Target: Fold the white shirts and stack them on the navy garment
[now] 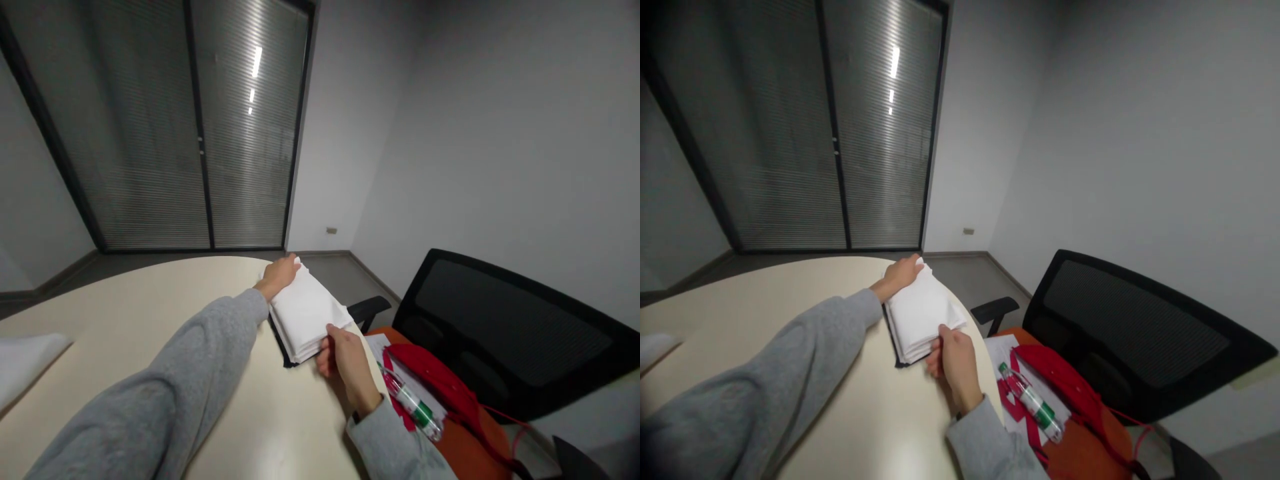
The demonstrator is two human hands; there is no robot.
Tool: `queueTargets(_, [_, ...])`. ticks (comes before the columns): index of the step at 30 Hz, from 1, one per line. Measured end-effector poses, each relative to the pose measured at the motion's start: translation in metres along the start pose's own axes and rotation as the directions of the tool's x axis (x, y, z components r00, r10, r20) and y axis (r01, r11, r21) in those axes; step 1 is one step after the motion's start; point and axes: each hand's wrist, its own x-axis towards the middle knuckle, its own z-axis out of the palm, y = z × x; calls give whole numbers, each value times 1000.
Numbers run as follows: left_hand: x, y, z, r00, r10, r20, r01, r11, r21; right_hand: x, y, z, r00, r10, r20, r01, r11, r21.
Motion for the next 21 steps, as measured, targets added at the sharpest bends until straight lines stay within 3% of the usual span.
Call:
queueTargets(2, [0, 0, -2, 1000, 22, -20, -22, 1000, 5, -2, -11, -7, 963, -219, -158, 196, 970, -146])
queueTargets(3, [-1, 0, -2, 999, 32, -24, -31, 999, 10, -2, -18, -9, 888, -399, -228, 336, 902, -271])
queueTargets(4, [-2, 0, -2, 999, 41, -23, -40, 999, 16, -1, -27, -10, 764, -594, -250, 464, 776, -427])
queueTargets(6, [-5, 2, -1, 998, 59, -23, -58, 998, 31, 5, -45, -7, 491, -867, -88, 585, 403, -704])
queueTargets(7, [-8, 3, -1, 997, 70, -35, -69, 997, 38, 10, -52, -4, 426, -904, 50, 592, 236, -771])
queueTargets(8, [-10, 4, -1, 995, 85, -58, -82, 996, 42, 16, -57, 0, 433, -884, 177, 592, 131, -795])
queueTargets(10, [-16, 5, -5, 984, 119, -129, -114, 992, 51, 28, -58, 6, 550, -749, 369, 586, 32, -810])
queueTargets(12, [-23, 2, -9, 968, 188, -168, -185, 982, 33, 39, -50, 6, 681, -559, 474, 582, 20, -813])
queueTargets(13, [-25, -1, -9, 962, 238, -136, -239, 971, 4, 42, -44, 5, 722, -472, 506, 588, 31, -809])
queueTargets(15, [-29, -11, -6, 945, 326, -8, -325, 942, -77, 46, -33, -1, 760, -363, 538, 597, 66, -799])
queueTargets(17, [-31, -23, 1, 933, 340, 115, -324, 936, -140, 46, -25, -6, 784, -337, 521, 583, 113, -805])
queueTargets(21, [-28, -42, 10, 973, 182, 143, -158, 973, -166, 40, -19, -7, 824, -351, 446, 533, 211, -819])
